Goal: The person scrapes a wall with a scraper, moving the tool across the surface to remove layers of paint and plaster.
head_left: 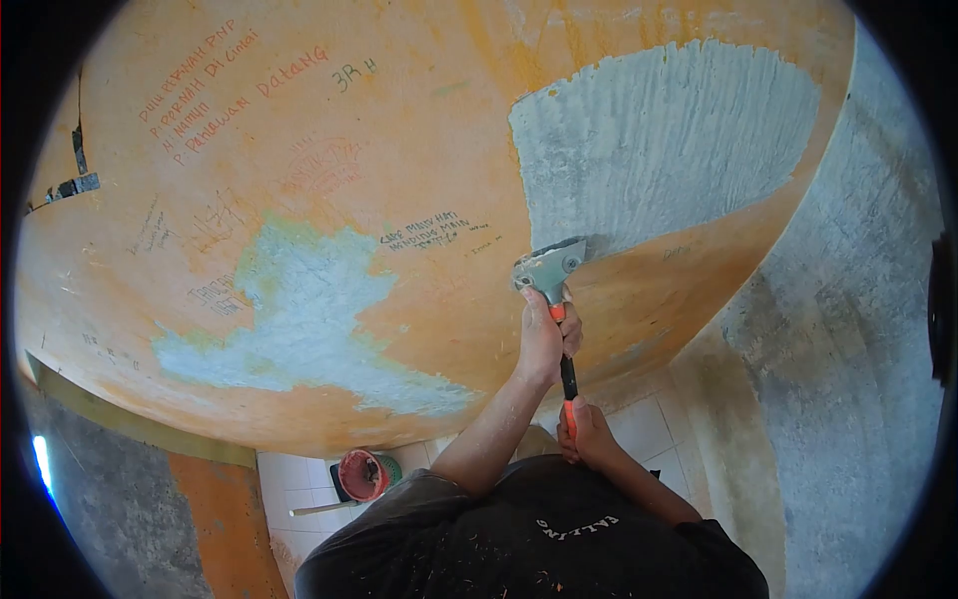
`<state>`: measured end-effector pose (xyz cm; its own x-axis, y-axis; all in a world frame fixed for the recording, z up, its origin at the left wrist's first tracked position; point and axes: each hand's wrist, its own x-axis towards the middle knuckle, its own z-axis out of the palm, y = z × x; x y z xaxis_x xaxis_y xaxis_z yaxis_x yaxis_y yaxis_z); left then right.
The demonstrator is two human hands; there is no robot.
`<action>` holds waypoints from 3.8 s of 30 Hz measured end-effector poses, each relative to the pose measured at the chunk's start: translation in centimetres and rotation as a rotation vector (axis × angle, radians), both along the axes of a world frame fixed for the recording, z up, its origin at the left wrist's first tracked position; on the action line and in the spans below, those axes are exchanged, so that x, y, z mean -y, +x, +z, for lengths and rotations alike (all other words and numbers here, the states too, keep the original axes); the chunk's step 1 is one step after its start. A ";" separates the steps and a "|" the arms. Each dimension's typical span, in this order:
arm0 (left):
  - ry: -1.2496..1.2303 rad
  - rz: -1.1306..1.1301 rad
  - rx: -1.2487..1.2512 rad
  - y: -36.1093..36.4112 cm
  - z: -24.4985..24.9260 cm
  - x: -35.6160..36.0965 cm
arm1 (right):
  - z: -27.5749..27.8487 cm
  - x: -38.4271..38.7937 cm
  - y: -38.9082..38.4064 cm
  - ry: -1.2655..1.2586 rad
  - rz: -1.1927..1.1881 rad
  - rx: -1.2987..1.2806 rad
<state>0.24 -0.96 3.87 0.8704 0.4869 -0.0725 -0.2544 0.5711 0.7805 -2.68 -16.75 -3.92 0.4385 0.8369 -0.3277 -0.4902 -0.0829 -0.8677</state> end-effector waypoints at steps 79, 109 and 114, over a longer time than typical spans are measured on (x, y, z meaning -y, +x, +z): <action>0.227 -0.006 0.224 1.7 14.1 0.7 | 11.2 2.0 2.9 0.507 0.160 -0.119; 0.476 0.133 0.205 3.2 17.2 0.2 | 13.6 0.4 4.7 0.459 0.098 -0.021; 0.379 -0.004 0.211 2.0 13.8 -0.5 | 11.1 1.9 4.5 0.463 0.147 -0.116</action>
<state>2.27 -0.49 17.65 0.8491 0.4412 0.2907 -0.4295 0.2560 0.8660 1.85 -18.65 7.20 0.2874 0.9564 0.0529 -0.5976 0.2222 -0.7704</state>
